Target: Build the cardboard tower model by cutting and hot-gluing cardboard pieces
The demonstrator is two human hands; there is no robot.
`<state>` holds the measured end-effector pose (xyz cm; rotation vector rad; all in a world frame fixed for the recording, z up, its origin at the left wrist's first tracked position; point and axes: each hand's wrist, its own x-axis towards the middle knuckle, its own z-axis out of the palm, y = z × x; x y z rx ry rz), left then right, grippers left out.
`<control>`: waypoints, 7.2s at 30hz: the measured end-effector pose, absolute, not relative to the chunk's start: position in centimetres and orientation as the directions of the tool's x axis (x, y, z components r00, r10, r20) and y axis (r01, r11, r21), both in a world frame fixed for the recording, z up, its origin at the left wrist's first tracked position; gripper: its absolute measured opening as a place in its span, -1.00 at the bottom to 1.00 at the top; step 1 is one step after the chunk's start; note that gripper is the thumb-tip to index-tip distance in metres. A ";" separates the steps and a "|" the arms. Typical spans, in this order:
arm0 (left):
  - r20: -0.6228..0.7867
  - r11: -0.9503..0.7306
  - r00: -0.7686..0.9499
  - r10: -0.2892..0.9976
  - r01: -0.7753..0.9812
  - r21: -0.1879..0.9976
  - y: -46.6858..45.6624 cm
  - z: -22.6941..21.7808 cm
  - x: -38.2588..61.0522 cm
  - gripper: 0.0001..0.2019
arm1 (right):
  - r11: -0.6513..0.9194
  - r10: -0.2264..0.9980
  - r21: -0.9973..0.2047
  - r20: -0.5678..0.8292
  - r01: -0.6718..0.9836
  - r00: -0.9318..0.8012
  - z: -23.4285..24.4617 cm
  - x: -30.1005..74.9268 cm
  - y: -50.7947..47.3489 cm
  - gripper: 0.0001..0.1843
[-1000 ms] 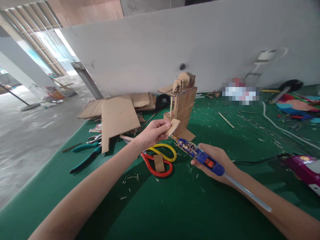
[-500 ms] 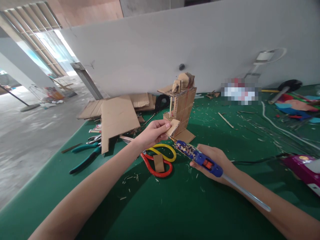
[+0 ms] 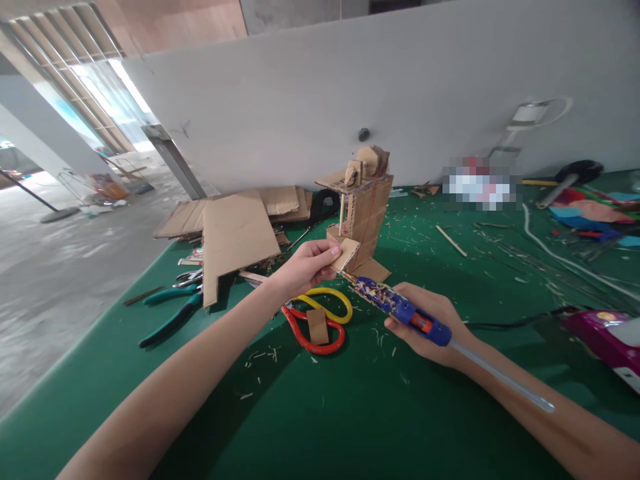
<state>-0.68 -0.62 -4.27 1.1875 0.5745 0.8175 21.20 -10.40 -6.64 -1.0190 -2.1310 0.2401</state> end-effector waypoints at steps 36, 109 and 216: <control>0.178 0.031 0.545 0.819 -0.351 0.936 -0.8 -1.7 -1.6 -0.79 | -0.162 0.891 -0.171 0.398 0.972 0.219 -9.0 29.7 -3.5 -0.45; 0.214 -0.621 0.585 0.782 0.757 0.204 -1.0 -2.3 -1.1 -0.71 | 0.210 0.926 -0.778 0.353 0.592 0.136 -6.0 20.7 -7.2 -0.82; 0.457 -0.747 0.628 0.630 0.650 0.137 -0.9 -2.4 2.1 -0.87 | 0.382 0.839 -0.370 0.523 0.847 -0.150 -9.1 21.1 -6.6 -0.92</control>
